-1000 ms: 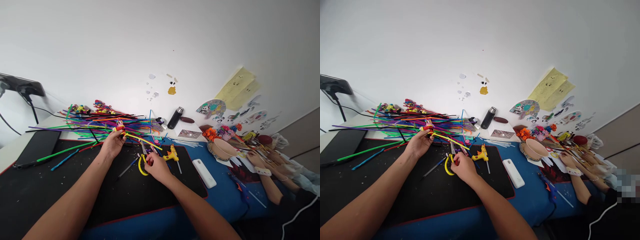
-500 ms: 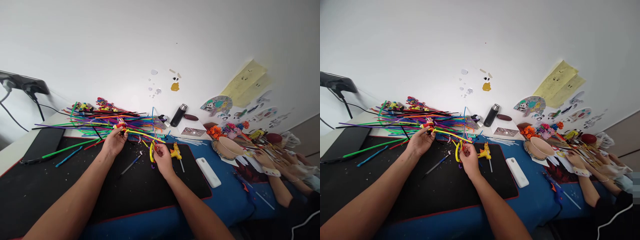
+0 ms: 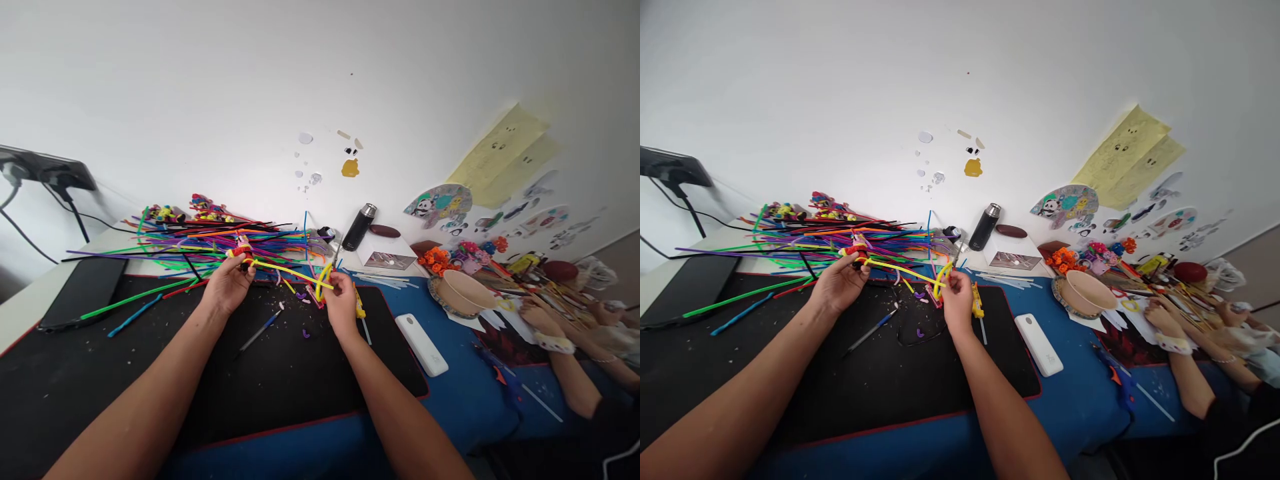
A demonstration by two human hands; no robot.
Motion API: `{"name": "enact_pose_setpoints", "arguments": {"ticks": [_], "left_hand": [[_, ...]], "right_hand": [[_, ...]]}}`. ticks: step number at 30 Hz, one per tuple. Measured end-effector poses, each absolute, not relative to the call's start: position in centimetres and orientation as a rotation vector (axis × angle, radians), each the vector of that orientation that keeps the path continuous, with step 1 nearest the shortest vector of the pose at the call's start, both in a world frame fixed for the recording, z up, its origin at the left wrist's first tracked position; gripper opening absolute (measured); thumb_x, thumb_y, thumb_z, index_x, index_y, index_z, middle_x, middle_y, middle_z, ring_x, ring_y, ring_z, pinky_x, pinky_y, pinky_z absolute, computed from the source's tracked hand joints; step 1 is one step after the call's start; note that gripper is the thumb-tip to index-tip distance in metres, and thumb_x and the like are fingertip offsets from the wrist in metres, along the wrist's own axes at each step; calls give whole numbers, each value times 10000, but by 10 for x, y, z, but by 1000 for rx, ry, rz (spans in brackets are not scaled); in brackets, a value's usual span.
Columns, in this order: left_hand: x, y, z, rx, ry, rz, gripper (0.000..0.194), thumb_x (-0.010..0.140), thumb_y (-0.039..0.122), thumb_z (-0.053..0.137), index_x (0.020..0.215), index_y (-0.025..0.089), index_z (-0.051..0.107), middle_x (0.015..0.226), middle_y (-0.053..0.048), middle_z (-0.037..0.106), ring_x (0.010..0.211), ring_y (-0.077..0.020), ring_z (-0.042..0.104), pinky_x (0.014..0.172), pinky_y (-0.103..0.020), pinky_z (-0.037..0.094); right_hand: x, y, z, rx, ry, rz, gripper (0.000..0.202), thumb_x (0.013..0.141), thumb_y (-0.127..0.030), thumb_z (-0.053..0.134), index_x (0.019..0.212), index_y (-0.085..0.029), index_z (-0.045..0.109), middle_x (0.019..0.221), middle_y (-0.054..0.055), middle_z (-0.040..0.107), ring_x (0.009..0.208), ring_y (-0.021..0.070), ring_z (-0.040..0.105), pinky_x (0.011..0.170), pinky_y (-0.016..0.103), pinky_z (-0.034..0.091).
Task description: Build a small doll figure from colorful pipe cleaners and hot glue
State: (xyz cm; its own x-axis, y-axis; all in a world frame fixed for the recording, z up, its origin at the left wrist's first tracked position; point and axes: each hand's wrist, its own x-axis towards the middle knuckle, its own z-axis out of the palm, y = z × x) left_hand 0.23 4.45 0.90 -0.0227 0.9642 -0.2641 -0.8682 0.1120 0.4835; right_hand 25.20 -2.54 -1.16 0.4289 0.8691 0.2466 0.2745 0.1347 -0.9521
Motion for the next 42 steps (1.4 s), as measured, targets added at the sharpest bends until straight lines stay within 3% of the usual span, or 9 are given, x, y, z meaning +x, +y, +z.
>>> {"name": "enact_pose_setpoints", "arguments": {"ticks": [2, 6, 8, 10, 14, 18, 25, 33, 42], "left_hand": [[2, 45, 9, 178, 618, 1473, 199, 813, 8, 768, 841, 192, 699, 766, -1, 734, 600, -99, 669, 527, -173, 589], [2, 45, 11, 143, 626, 1467, 151, 877, 28, 714, 847, 176, 710, 757, -25, 729, 583, -100, 656, 524, -172, 581], [1, 45, 12, 118, 613, 1464, 151, 885, 27, 711, 854, 175, 713, 753, -25, 725, 596, -101, 668, 541, -166, 584], [0, 45, 13, 81, 595, 1464, 168, 878, 15, 724, 852, 180, 711, 738, -12, 717, 612, -99, 682, 574, -163, 598], [1, 44, 13, 35, 586, 1470, 171, 879, 12, 739, 848, 179, 717, 740, -21, 733, 654, -115, 717, 607, -174, 618], [3, 44, 12, 33, 566, 1473, 180, 887, 5, 724, 855, 182, 726, 743, -20, 745, 636, -107, 709, 601, -172, 623], [5, 43, 10, 26, 542, 1465, 179, 956, 18, 653, 878, 165, 720, 729, -21, 741, 636, -109, 717, 602, -179, 616], [3, 44, 6, 78, 555, 1443, 128, 917, 44, 720, 877, 165, 717, 730, -23, 742, 627, -130, 718, 572, -206, 601], [8, 43, 7, 106, 565, 1421, 138, 913, 35, 715, 859, 162, 716, 734, -35, 748, 622, -130, 720, 544, -193, 593]], "right_hand": [[259, -23, -5, -1373, -955, 667, 347, 857, -517, 695, 1047, -252, 577, 831, 3, 639, 660, 178, 618, 550, 275, 489], [270, -36, 14, -1185, -747, 981, 406, 785, -502, 813, 996, -261, 563, 699, -71, 557, 428, 68, 334, 406, 204, 234], [272, -50, 22, -1074, -753, 1103, 390, 804, -502, 831, 930, -243, 568, 749, -47, 595, 438, 43, 309, 404, 183, 219], [273, -67, 27, -992, -716, 1196, 373, 797, -479, 849, 905, -232, 592, 776, -32, 603, 453, 37, 322, 394, 168, 224], [270, -104, 25, -987, -639, 1308, 406, 782, -431, 882, 1093, -273, 673, 778, -17, 620, 486, 82, 416, 377, 168, 255], [262, -132, 16, -1049, -688, 1402, 473, 757, -483, 907, 1118, -254, 706, 815, 25, 674, 500, 98, 458, 385, 190, 296], [251, -163, 13, -992, -1024, 1585, 510, 855, -521, 902, 1163, -228, 620, 876, 48, 749, 602, 155, 685, 488, 219, 448], [217, -166, 10, -932, -1182, 1830, 563, 832, -588, 919, 1078, -209, 584, 962, 48, 767, 616, 147, 741, 587, 255, 557], [167, -123, 19, -971, -1081, 1830, 569, 746, -553, 961, 991, -215, 574, 772, -23, 712, 460, 73, 530, 416, 175, 259]]}}
